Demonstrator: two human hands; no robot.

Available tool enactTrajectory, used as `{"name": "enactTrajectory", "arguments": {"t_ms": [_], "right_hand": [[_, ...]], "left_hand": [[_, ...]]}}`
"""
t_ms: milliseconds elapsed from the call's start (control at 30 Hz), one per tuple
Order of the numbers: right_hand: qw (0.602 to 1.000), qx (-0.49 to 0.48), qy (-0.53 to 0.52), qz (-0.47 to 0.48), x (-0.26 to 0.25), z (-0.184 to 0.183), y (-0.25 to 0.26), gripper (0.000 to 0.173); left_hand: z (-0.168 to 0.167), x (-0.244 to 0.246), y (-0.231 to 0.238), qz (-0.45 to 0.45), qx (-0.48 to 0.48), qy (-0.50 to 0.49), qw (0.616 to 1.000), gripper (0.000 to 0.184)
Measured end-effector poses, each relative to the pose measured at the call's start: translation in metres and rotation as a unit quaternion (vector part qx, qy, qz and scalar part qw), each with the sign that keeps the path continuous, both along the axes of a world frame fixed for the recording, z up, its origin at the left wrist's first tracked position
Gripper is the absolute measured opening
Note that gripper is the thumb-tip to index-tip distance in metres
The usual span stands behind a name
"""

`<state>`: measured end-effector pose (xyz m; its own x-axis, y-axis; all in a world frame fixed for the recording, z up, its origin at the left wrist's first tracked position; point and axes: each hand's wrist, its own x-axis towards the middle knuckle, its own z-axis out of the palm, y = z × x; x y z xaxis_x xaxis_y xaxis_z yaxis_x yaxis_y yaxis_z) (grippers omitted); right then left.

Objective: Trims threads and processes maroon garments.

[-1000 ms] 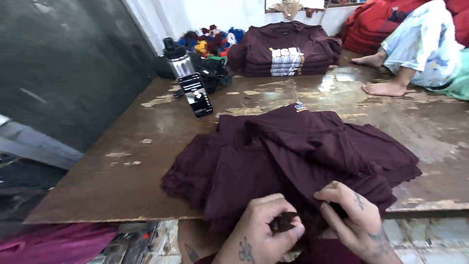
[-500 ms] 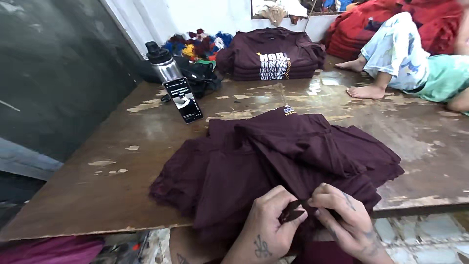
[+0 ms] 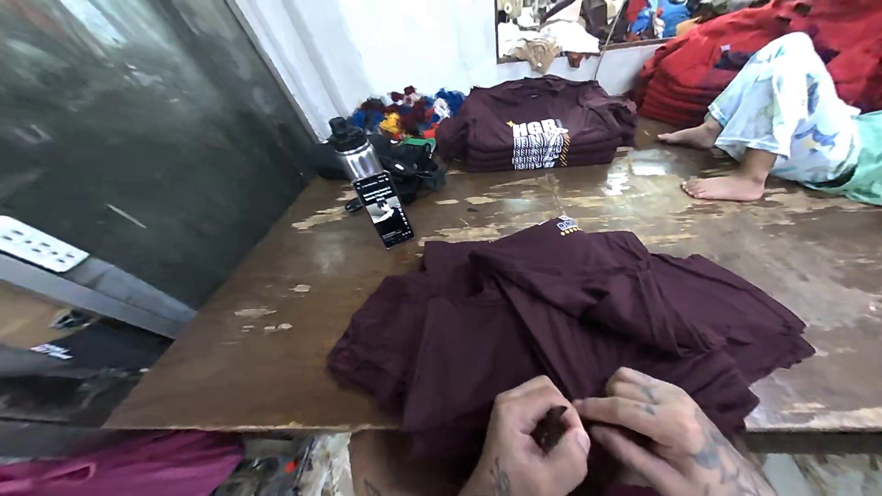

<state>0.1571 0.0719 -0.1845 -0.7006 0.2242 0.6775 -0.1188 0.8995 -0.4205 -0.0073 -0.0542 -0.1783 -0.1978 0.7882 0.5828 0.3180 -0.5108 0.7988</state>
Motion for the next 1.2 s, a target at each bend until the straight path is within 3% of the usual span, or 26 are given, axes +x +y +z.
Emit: {"name": "enactTrajectory", "arguments": {"t_ms": [233, 333, 400, 467, 500, 667, 867, 967, 1033, 1100, 1200], "right_hand": [[0.998, 0.026, 0.043, -0.034, -0.001, 0.004, -0.012, 0.011], [0.997, 0.018, 0.055, -0.053, 0.007, 0.004, -0.018, 0.018], [0.995, 0.007, 0.066, -0.072, 0.011, 0.000, -0.021, 0.020], [0.993, 0.007, 0.081, -0.085, 0.013, -0.003, -0.022, 0.020], [0.992, 0.010, 0.092, -0.081, 0.012, -0.004, -0.022, 0.021], [0.990, 0.021, 0.122, -0.064, 0.012, -0.014, -0.020, 0.021], [0.993, 0.030, 0.109, -0.031, 0.013, -0.002, -0.018, 0.018], [0.992, -0.063, 0.090, 0.056, 0.025, 0.011, -0.037, 0.018], [0.984, -0.102, 0.094, 0.113, 0.032, 0.014, -0.048, 0.033], [0.986, -0.078, 0.121, 0.083, 0.030, 0.015, -0.043, 0.044], [0.995, -0.024, 0.084, -0.041, 0.018, 0.019, -0.013, 0.040]], "left_hand": [[0.014, 0.004, -0.014, -0.105, -0.060, -0.026, 0.992, 0.020], [0.028, -0.008, -0.022, -0.180, -0.081, 0.047, 0.979, 0.023], [0.035, -0.012, -0.027, -0.080, -0.133, 0.170, 0.973, 0.022], [0.034, -0.017, -0.021, 0.047, -0.128, 0.284, 0.949, 0.042], [0.034, -0.020, -0.018, 0.082, -0.106, 0.322, 0.937, 0.041], [0.013, -0.019, -0.013, 0.091, -0.014, 0.421, 0.902, 0.029], [0.034, -0.013, -0.011, 0.120, -0.022, 0.400, 0.908, 0.029], [0.046, -0.018, -0.006, 0.121, -0.069, 0.275, 0.951, 0.038], [0.045, -0.024, 0.003, 0.099, -0.073, 0.186, 0.975, 0.039], [0.037, -0.028, 0.014, 0.048, -0.086, 0.142, 0.985, 0.034], [0.028, -0.024, 0.024, 0.007, -0.115, 0.123, 0.986, 0.018]]}}
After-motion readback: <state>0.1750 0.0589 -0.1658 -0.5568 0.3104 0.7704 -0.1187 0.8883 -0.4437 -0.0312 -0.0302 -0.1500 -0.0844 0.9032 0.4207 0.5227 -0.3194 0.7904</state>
